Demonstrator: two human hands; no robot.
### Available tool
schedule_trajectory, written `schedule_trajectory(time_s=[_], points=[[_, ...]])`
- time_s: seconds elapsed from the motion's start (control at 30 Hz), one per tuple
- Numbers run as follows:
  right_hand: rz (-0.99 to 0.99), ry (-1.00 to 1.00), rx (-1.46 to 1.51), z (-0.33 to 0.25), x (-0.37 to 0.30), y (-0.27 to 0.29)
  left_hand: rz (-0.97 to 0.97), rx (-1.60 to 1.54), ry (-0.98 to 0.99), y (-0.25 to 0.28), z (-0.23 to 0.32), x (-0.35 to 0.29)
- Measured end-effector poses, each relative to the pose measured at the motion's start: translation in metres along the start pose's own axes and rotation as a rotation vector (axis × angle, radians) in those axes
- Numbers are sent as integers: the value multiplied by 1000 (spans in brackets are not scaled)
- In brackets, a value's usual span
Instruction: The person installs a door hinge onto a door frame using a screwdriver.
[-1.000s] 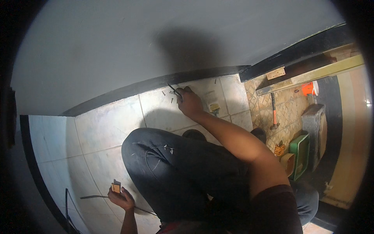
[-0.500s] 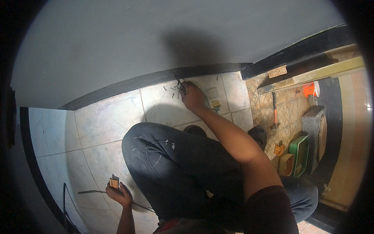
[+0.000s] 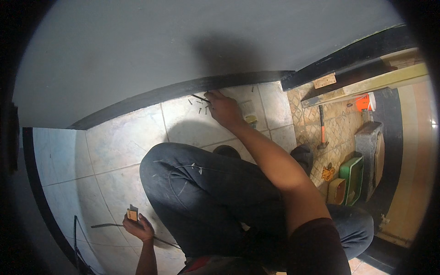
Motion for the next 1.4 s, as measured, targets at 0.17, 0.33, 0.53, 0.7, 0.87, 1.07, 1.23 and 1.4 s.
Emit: schedule_trajectory(time_s=[0.17, 0.33, 0.53, 0.7, 0.87, 1.07, 1.23, 1.4], points=[[-122, 94, -245, -1, 16, -12, 27, 2, -18, -1, -2, 1], [-78, 11, -165, -1, 20, -13, 29, -27, -6, 1, 2, 2], [100, -287, 211, 4, -18, -6, 13, 4, -5, 0, -1, 0], [88, -559, 346, 11, -37, -36, -7, 16, 12, -5, -8, -5], [85, -519, 274, -1, -30, -41, -17, -35, 39, -4, -6, -5], [101, -478, 46, -10, -29, -44, -38, -4, 37, -6, -10, -8], [243, -440, 1, 3, -38, -33, -23, -15, 23, -2, -6, -4], [253, -433, 261, 30, -29, -10, -5, -12, 8, -3, -6, -5]])
Point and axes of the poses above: each hand's wrist, its own x-axis towards the middle knuckle, its own y-axis out of the back of the hand, z = x × y, the point moved 4 cm from there along x, towards the middle knuckle, and after that the axes turned 11 degrees about -y, right-handed, at the moved point
